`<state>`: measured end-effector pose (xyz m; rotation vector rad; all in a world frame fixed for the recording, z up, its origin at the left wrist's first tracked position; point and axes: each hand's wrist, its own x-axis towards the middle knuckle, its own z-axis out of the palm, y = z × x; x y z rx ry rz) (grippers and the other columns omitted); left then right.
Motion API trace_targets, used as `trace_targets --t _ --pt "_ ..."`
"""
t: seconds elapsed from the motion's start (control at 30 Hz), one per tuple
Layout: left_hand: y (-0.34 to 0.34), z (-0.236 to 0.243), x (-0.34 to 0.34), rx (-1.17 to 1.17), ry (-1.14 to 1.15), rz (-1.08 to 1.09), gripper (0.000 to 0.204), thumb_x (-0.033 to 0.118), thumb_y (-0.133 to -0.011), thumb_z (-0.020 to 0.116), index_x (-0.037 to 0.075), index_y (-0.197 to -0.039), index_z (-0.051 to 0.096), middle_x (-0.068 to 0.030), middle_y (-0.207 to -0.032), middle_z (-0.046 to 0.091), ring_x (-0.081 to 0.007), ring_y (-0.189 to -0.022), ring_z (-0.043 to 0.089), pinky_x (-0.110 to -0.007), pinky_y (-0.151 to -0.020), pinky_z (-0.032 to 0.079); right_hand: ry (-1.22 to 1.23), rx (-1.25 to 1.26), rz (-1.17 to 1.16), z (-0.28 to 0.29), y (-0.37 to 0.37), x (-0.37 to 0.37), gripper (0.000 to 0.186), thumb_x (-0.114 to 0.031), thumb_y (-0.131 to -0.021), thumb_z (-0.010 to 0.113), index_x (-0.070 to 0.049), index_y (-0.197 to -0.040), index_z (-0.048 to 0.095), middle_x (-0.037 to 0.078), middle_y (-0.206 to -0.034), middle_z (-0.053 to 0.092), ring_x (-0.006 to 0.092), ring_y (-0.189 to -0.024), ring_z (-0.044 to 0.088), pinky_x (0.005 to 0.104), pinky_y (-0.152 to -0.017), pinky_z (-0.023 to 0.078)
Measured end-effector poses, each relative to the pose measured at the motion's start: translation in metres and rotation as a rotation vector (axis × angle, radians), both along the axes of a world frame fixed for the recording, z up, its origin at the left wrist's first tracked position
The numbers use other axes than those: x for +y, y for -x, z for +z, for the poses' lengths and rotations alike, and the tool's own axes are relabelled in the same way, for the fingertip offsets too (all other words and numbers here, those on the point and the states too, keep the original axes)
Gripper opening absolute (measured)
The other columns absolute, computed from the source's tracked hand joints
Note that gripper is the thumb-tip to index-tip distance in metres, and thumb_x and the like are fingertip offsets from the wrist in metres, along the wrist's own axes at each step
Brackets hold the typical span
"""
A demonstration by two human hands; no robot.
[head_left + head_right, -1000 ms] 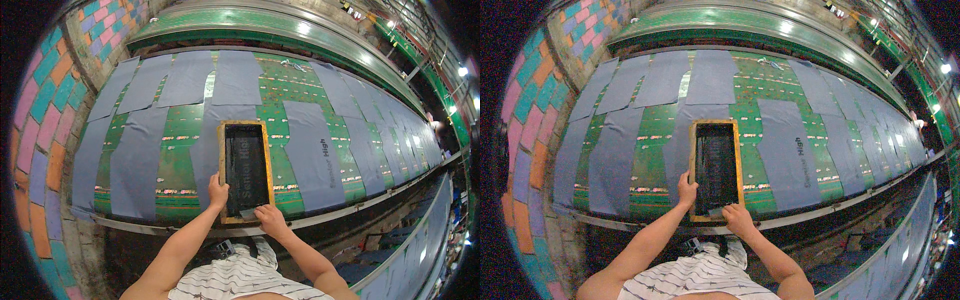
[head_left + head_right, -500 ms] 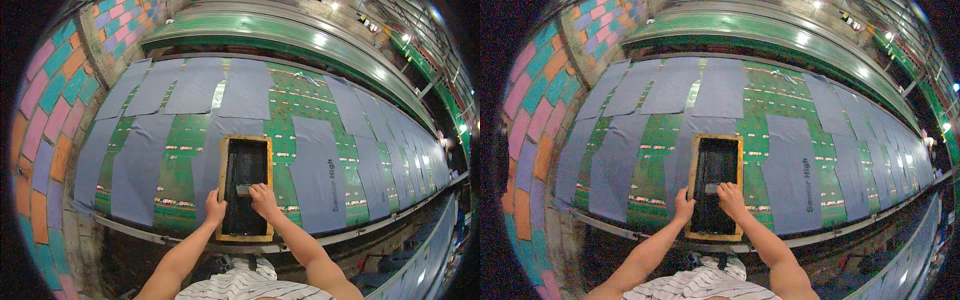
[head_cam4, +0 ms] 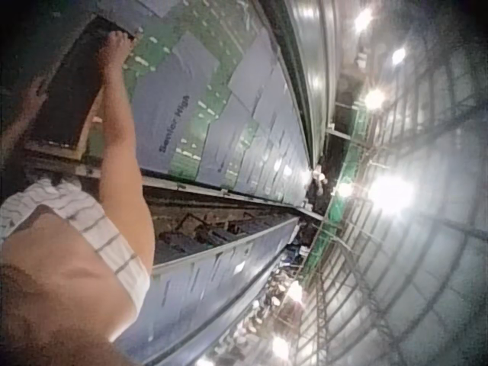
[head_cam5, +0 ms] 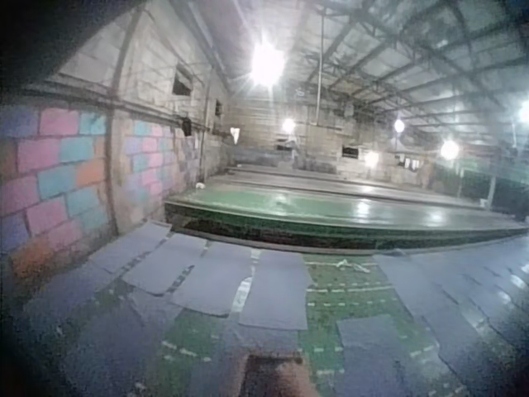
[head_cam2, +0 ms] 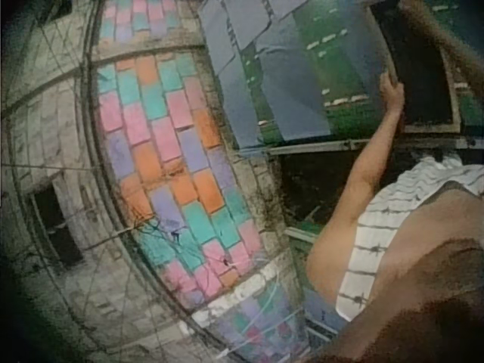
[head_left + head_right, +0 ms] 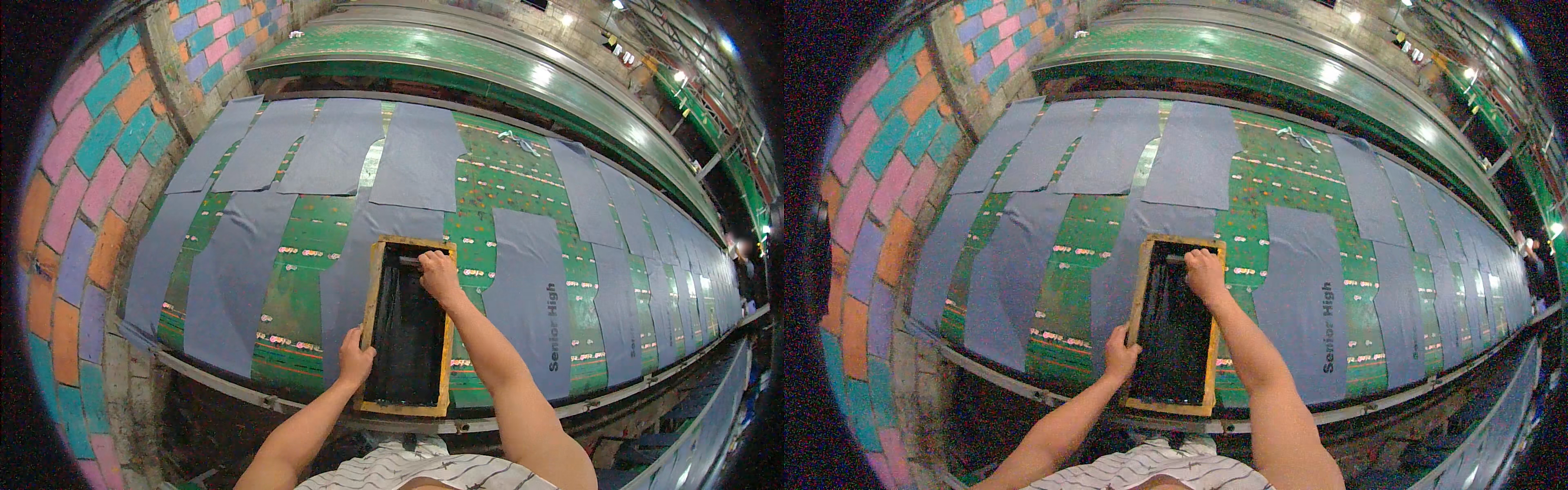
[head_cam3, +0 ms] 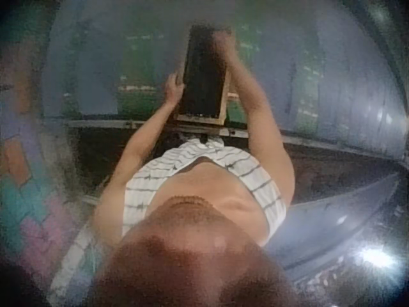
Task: The person aligns a screen printing frame over a grey fabric on a conveyor belt and uses a squeegee to pull ink through the screen, imprinting text onto the fabric. Another worker is visible across the table handling similar fabric pieces.
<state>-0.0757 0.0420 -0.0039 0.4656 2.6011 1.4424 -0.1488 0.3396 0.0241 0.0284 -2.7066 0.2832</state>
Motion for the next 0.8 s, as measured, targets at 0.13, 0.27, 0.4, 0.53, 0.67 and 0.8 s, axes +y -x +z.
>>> trace_targets --t 0.13,0.27,0.4,0.53,0.67,0.8 --pt "0.0 -0.003 -0.005 0.009 0.025 0.024 0.056 0.007 -0.074 0.063 -0.004 -0.129 0.056 -0.022 -0.118 0.059 -0.0424 -0.113 0.057 -0.045 -0.097 0.047 0.089 -0.057 0.026 0.029 0.004 -0.001 0.014 -0.008 -0.072 0.069 -0.006 -0.085 0.064 0.013 -0.093 0.066 0.0344 -0.094 0.064 0.0462 -0.084 0.053" --pt "0.0 0.001 -0.002 -0.026 0.019 0.02 0.055 0.008 -0.075 0.063 -0.003 -0.129 0.056 -0.0215 -0.117 0.06 -0.042 -0.113 0.058 -0.046 -0.096 0.047 0.057 -0.041 0.023 0.028 0.015 0.004 0.014 -0.009 -0.072 0.069 -0.006 -0.086 0.065 0.014 -0.095 0.067 0.0348 -0.095 0.064 0.0463 -0.084 0.054" --pt "-0.001 0.004 -0.001 -0.005 -0.006 0.006 0.056 0.006 -0.075 0.062 -0.003 -0.129 0.055 -0.0213 -0.117 0.06 -0.0426 -0.111 0.057 -0.046 -0.095 0.047 0.022 -0.083 0.029 0.01 0.036 0.003 0.013 -0.01 -0.073 0.068 -0.005 -0.084 0.065 0.014 -0.096 0.067 0.0353 -0.097 0.064 0.0475 -0.083 0.054" --pt "-0.004 0.01 -0.002 0.005 -0.026 0.008 0.055 0.005 -0.075 0.061 -0.004 -0.129 0.055 -0.0217 -0.114 0.059 -0.043 -0.109 0.058 -0.046 -0.095 0.047 0.022 -0.138 0.129 0.004 0.042 0.006 0.014 -0.01 -0.072 0.068 -0.005 -0.085 0.065 0.013 -0.098 0.068 0.0351 -0.098 0.064 0.0474 -0.084 0.054" --pt "-0.004 0.011 0.0 0.002 -0.065 0.016 0.056 0.005 -0.074 0.062 -0.005 -0.129 0.055 -0.0222 -0.113 0.059 -0.0427 -0.109 0.058 -0.045 -0.096 0.047 0.017 -0.188 0.344 0.006 0.03 0.008 0.018 -0.008 -0.07 0.069 -0.007 -0.088 0.065 0.01 -0.099 0.068 0.0342 -0.099 0.064 0.0464 -0.084 0.053" --pt "-0.001 0.004 -0.001 -0.031 -0.055 0.007 0.055 0.003 -0.075 0.062 -0.005 -0.129 0.055 -0.0215 -0.116 0.058 -0.0418 -0.11 0.057 -0.044 -0.097 0.046 0.001 -0.254 0.466 0.025 -0.01 -0.013 0.021 -0.003 -0.068 0.071 -0.007 -0.088 0.068 0.009 -0.097 0.068 0.0325 -0.097 0.064 0.0449 -0.084 0.052"
